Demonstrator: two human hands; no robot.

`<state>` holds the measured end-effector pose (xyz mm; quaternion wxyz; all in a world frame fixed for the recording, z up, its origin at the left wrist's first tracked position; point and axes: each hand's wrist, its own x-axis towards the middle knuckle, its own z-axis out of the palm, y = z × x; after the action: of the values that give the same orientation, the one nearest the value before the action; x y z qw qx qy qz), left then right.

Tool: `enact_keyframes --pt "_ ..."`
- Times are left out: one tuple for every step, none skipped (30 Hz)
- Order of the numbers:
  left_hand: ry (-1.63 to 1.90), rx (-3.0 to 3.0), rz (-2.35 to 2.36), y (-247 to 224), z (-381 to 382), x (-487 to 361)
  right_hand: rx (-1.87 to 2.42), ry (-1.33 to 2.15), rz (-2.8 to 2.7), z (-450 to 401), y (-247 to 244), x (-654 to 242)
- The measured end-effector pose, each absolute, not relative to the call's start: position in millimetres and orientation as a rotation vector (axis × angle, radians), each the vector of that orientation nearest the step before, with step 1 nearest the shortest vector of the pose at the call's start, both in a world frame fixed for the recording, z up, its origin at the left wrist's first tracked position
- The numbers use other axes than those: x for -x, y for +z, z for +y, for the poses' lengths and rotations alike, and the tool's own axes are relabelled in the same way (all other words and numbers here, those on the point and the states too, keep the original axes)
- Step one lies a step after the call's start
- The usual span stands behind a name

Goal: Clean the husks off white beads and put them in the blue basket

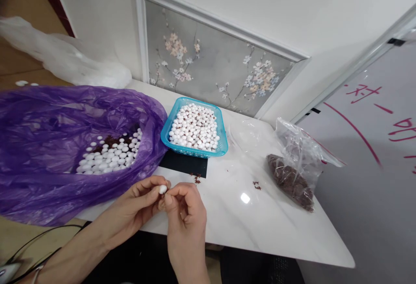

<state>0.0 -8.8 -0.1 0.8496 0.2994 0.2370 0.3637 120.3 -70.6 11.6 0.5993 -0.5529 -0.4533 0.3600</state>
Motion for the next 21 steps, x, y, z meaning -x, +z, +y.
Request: enact_keyframes --pt "0.767 -0.631 0.501 -0.4 -9.1 0.2 1.284 0.833 -1.054 -70.9 11.6 -120.1" --pt "0.767 -0.633 0.503 -0.6 -9.4 0.5 1.286 0.829 -1.059 -71.2 11.7 -119.9" --pt "0.768 -0.637 0.503 -0.9 -9.8 0.6 1.286 0.825 -1.065 -71.4 11.8 -119.7" --pt "0.770 -0.644 0.503 -0.9 -10.2 0.7 1.287 0.819 -1.071 -71.6 12.0 -119.6" --pt "0.775 -0.655 0.504 -0.9 -10.6 0.7 1.291 0.812 -1.076 -71.6 12.1 -119.6" --pt "0.780 -0.669 0.508 -0.7 -11.0 0.5 1.293 0.804 -1.082 -71.6 12.1 -119.6" --pt "0.785 -0.684 0.516 -0.4 -11.2 0.3 1.296 0.796 -1.085 -71.5 11.8 -119.7" --pt "0.792 -0.694 0.527 0.1 -11.3 0.0 1.298 0.786 -1.090 -71.4 11.3 -119.7" --pt "0.797 -0.699 0.540 0.5 -11.4 -0.4 1.301 0.773 -1.097 -71.2 10.7 -119.6" --pt "0.802 -0.698 0.556 1.0 -11.3 -0.7 1.304 0.758 -1.108 -71.0 10.1 -119.4" --pt "0.807 -0.689 0.576 1.5 -11.1 -1.0 1.306 0.740 -1.119 -70.8 9.5 -119.1" --pt "0.815 -0.678 0.594 1.9 -11.0 -1.2 1.308 0.720 -1.132 -70.5 9.0 -118.7" --pt "0.822 -0.668 0.612 2.1 -10.8 -1.4 1.313 0.702 -1.140 -70.3 8.6 -118.2" --pt "0.828 -0.661 0.624 2.3 -10.6 -1.5 1.315 0.688 -1.146 -70.0 8.3 -117.6" --pt "0.832 -0.656 0.632 2.4 -10.5 -1.6 1.317 0.680 -1.147 -69.8 8.3 -117.1" --pt "0.835 -0.650 0.638 2.3 -10.5 -1.6 1.318 0.678 -1.145 -69.5 8.3 -116.6" --pt "0.837 -0.645 0.640 2.3 -10.5 -1.6 1.318 0.682 -1.142 -69.3 8.3 -116.2" --pt "0.838 -0.638 0.641 2.2 -10.6 -1.6 1.314 0.688 -1.139 -69.1 8.4 -115.9" --pt "0.838 -0.630 0.643 2.1 -10.7 -1.5 1.309 0.694 -1.134 -68.8 8.4 -115.7" --pt "0.839 -0.622 0.647 2.0 -10.9 -1.3 1.306 0.702 -1.129 -68.6 8.4 -115.5" --pt "0.840 -0.615 0.651 1.9 -11.1 -1.1 1.306 0.708 -1.123 -68.3 8.2 -115.4"
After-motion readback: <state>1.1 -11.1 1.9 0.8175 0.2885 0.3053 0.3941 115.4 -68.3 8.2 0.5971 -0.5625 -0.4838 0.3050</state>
